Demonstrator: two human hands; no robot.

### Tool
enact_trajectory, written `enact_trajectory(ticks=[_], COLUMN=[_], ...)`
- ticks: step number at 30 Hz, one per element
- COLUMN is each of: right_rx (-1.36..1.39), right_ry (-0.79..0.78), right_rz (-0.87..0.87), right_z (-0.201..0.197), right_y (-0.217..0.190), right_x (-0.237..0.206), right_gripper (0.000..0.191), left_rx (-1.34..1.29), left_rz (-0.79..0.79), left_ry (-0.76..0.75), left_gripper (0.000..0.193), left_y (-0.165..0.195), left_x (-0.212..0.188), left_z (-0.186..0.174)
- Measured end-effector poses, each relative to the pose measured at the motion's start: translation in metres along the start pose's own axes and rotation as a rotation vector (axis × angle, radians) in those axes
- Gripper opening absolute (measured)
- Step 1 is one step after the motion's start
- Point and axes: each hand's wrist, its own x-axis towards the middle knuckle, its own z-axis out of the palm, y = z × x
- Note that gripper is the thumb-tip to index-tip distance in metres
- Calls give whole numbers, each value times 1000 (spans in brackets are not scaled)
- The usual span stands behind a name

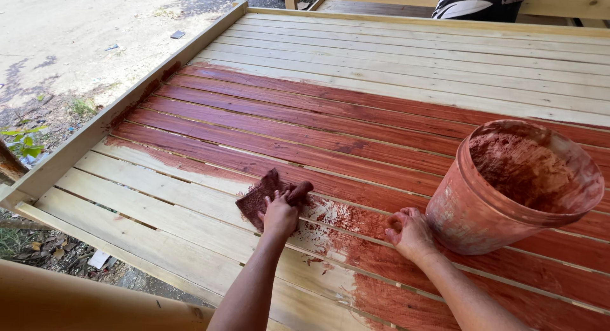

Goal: The person applies a reddish wood stain to the slatted surface of a wooden bench frame, wiping the stain across the slats with a cloth by hand. They periodically dip and wring the cloth in a bucket of stain and continue coating the remaining bare slats, working along the length of the frame.

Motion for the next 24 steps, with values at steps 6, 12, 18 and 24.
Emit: enact_trajectory(ticks=[6, 12, 18, 24], right_rx=[2, 1, -30, -4], right_ry=[-6, 20, -3, 11], right_rz=[46, 118, 186, 200], right_z=[-3, 3, -4, 0], right_y=[-2, -13, -23, -18], right_x=[16, 20, 21, 13], right_gripper=[26, 29, 29, 30], left_rx=[-977, -973, 324, 371], left_rz=[-187, -158, -83, -39], left_ry=[-171, -236, -345, -217], left_gripper=[40, 60, 103, 103], left_y=[-13, -42, 14, 38], left_x=[38, 58, 12, -61], left_z=[-41, -109, -127, -103])
